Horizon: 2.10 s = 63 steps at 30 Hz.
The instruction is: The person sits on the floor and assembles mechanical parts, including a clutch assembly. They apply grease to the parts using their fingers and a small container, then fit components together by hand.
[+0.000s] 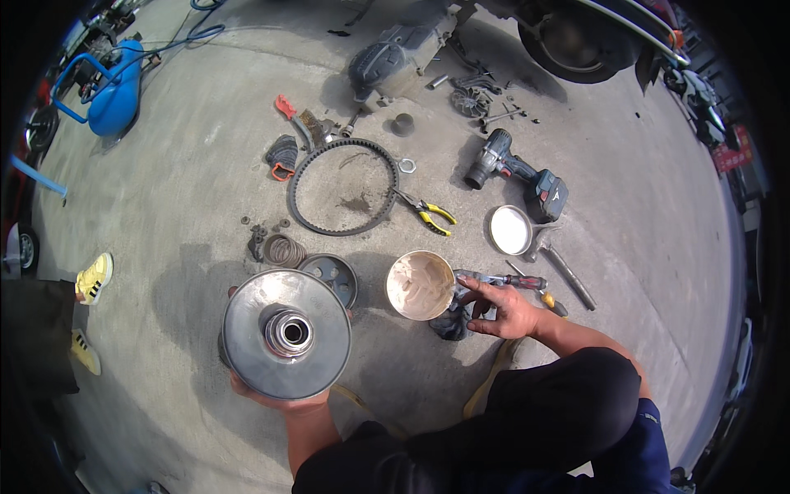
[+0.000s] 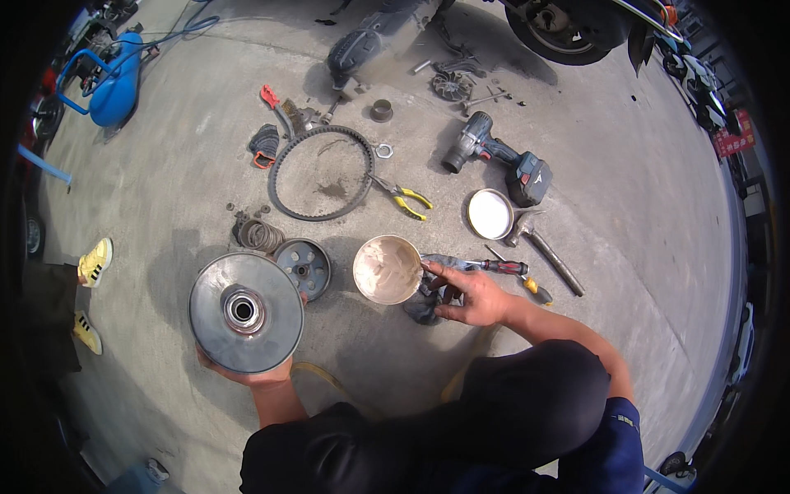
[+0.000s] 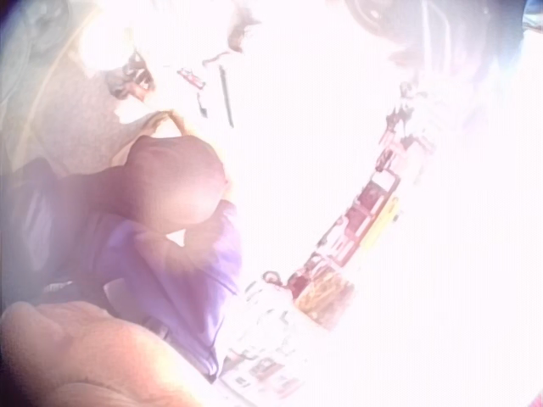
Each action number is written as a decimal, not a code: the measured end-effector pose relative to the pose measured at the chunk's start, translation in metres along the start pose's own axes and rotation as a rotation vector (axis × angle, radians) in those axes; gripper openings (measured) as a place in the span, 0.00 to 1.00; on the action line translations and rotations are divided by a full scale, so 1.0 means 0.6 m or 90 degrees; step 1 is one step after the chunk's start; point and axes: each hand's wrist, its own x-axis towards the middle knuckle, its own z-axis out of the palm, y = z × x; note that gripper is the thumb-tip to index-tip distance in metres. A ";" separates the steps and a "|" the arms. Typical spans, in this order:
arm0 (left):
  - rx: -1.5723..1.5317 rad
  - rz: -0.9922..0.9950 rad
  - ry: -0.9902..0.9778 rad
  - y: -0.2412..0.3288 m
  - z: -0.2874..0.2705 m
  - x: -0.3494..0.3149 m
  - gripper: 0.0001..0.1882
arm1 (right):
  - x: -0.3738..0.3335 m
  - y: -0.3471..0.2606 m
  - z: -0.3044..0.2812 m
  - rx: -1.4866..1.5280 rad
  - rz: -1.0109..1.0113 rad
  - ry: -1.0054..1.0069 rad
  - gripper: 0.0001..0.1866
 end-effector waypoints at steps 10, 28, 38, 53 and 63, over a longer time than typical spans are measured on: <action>-0.086 -0.107 -0.035 -0.004 0.025 0.016 0.54 | 0.015 0.051 0.046 0.199 0.047 -0.054 0.53; -0.113 -0.143 -0.041 -0.005 0.023 0.020 0.55 | 0.050 0.024 -0.018 -0.628 -0.178 0.047 0.40; -0.126 -0.160 -0.056 -0.022 0.033 0.033 0.55 | 0.027 0.012 -0.029 -0.486 0.262 -0.044 0.27; -0.130 -0.185 -0.036 -0.012 0.008 0.019 0.56 | 0.061 0.069 0.018 -0.510 0.282 -0.255 0.15; 0.088 -0.158 -0.016 0.019 -0.009 0.032 0.56 | -0.024 0.113 0.034 -0.287 0.153 -0.098 0.29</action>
